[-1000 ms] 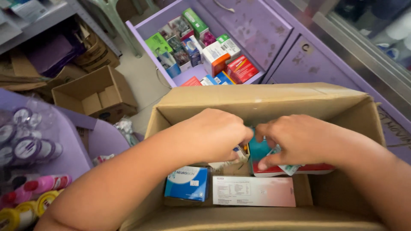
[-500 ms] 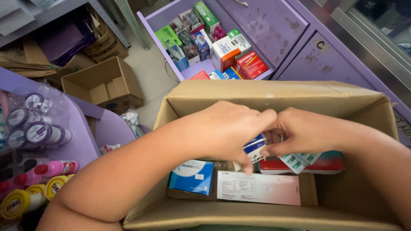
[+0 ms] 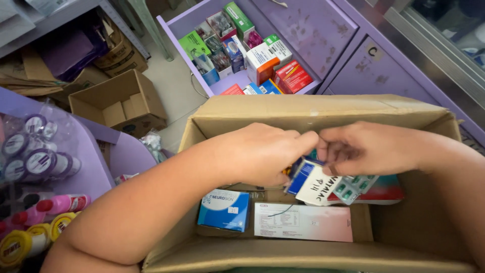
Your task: The person retrieves various medicine boxes and blister packs from a purple drawer labeled 'PRESCRIPTION MEDICINE' and places them into a cardboard box. The person handles items such as multivitamin boxes and blister strips, opening some boxes to remove the contents before placing them in the box.
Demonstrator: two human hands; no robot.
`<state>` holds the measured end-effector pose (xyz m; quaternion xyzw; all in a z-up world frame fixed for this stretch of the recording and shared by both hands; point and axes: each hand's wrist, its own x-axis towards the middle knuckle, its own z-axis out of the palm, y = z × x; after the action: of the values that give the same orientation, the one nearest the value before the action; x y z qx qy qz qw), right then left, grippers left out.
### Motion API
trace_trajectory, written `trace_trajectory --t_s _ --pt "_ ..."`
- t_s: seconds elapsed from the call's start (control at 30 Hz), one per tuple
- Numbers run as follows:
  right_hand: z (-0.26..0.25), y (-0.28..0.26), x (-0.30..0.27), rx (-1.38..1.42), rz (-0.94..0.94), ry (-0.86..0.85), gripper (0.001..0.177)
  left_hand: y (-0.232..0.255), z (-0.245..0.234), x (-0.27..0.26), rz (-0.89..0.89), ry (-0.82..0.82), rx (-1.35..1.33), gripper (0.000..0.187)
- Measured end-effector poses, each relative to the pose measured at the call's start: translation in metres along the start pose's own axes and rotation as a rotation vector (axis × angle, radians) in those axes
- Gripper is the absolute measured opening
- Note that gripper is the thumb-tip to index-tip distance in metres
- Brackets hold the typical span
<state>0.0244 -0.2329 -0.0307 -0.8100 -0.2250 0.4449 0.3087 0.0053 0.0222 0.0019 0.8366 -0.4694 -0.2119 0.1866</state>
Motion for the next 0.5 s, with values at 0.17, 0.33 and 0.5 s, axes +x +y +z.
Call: trace_trajectory --t_s 0.17,0.33,0.5 --pt "-0.003 -0.033 -0.012 -0.085 0.081 0.065 0.02 -0.001 0.006 0.016 -0.132 -0.02 -0.013 0.05" --pt "-0.008 -0.027 -0.016 -0.098 0.119 0.224 0.033 -0.016 0.023 0.025 -0.231 -0.005 -0.092 0.033" --pt "-0.017 -0.012 -0.027 -0.092 -0.227 0.287 0.067 -0.017 0.024 0.026 -0.319 0.096 -0.105 0.034"
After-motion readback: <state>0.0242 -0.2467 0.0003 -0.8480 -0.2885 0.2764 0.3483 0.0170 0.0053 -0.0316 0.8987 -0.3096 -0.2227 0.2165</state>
